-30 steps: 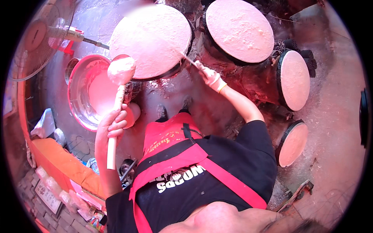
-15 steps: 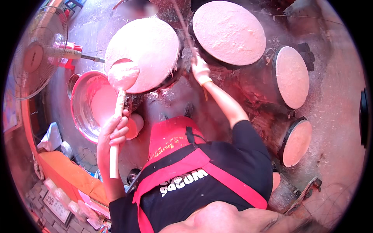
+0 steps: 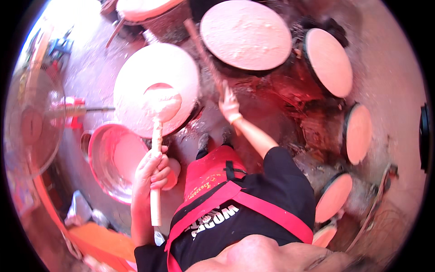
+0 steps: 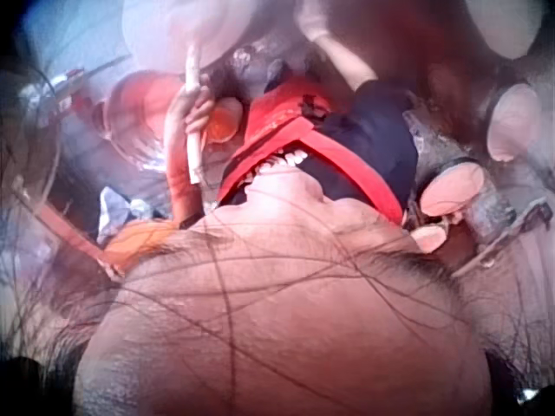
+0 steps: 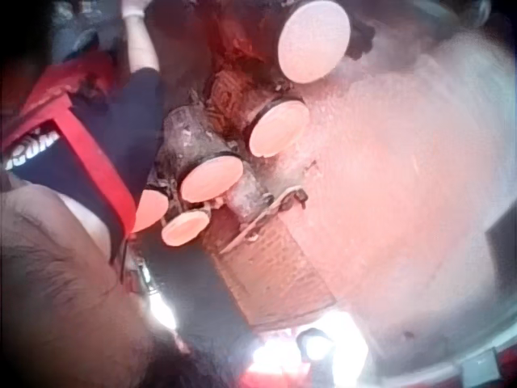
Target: The person pours batter from a large bowl onto several heated circular plates using a ladle and spreads it into thin circles using a wooden stick. They move between the different plates to prepare multiple items at once.
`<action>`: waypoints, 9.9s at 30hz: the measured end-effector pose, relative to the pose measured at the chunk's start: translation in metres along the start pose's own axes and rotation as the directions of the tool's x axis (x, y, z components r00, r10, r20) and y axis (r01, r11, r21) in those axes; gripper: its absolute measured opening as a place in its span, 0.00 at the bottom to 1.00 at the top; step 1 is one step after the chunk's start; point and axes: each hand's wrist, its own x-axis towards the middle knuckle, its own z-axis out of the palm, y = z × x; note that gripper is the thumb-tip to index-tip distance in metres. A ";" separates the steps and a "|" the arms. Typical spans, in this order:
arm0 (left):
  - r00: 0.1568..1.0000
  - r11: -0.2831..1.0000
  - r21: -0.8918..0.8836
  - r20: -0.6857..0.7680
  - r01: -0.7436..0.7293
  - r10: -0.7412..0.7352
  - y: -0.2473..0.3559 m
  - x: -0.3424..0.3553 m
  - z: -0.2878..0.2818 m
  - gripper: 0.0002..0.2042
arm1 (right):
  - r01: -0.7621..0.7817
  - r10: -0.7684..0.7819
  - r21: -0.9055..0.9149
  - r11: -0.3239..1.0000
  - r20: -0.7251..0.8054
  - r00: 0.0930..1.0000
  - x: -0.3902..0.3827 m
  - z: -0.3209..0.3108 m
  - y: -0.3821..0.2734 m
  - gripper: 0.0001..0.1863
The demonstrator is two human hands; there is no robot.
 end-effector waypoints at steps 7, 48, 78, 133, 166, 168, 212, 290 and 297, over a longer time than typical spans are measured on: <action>0.968 0.957 0.244 0.153 0.156 -0.196 0.026 0.032 0.009 0.09 | -0.249 0.259 0.071 0.966 -0.231 0.938 -0.112 -0.150 -0.021 0.26; 0.629 0.547 0.611 0.101 0.573 -0.771 -0.084 0.218 0.275 0.07 | -0.968 0.949 0.194 0.160 -0.299 0.097 -0.444 -0.248 -0.032 0.19; 0.298 0.465 0.340 0.442 0.817 -0.846 -0.234 0.178 0.476 0.19 | -0.838 0.748 0.098 0.537 -0.514 0.419 -0.097 -0.598 0.322 0.27; 0.491 -0.454 0.240 0.638 -0.858 -0.593 -0.485 0.113 0.546 0.12 | -0.035 -0.246 0.914 0.405 0.072 -0.967 -0.977 -0.597 0.146 0.14; 0.427 -0.041 0.526 0.639 -0.849 -0.640 -0.675 0.344 0.611 0.13 | -0.746 0.593 0.492 0.449 -0.788 -0.163 -0.273 -0.531 0.235 0.24; 0.356 -0.022 0.416 0.748 -0.909 -0.560 -0.681 0.351 0.617 0.13 | -0.644 0.747 0.695 0.320 -0.603 -0.280 -0.243 -0.545 0.265 0.24; 0.842 0.356 0.926 0.288 -0.123 -0.457 -0.374 0.360 0.470 0.06 | -0.059 0.989 0.996 0.063 -0.070 -0.127 -0.234 -0.601 0.274 0.20; 0.848 0.207 0.978 0.099 0.014 -0.521 -0.214 0.334 0.339 0.21 | 0.214 0.946 0.931 0.294 -0.252 -0.204 -0.057 -0.430 0.207 0.21; 0.764 0.262 0.959 0.245 -0.103 -0.597 -0.243 0.316 0.347 0.20 | 0.469 0.914 0.788 0.400 -0.381 -0.139 -0.051 -0.460 0.224 0.17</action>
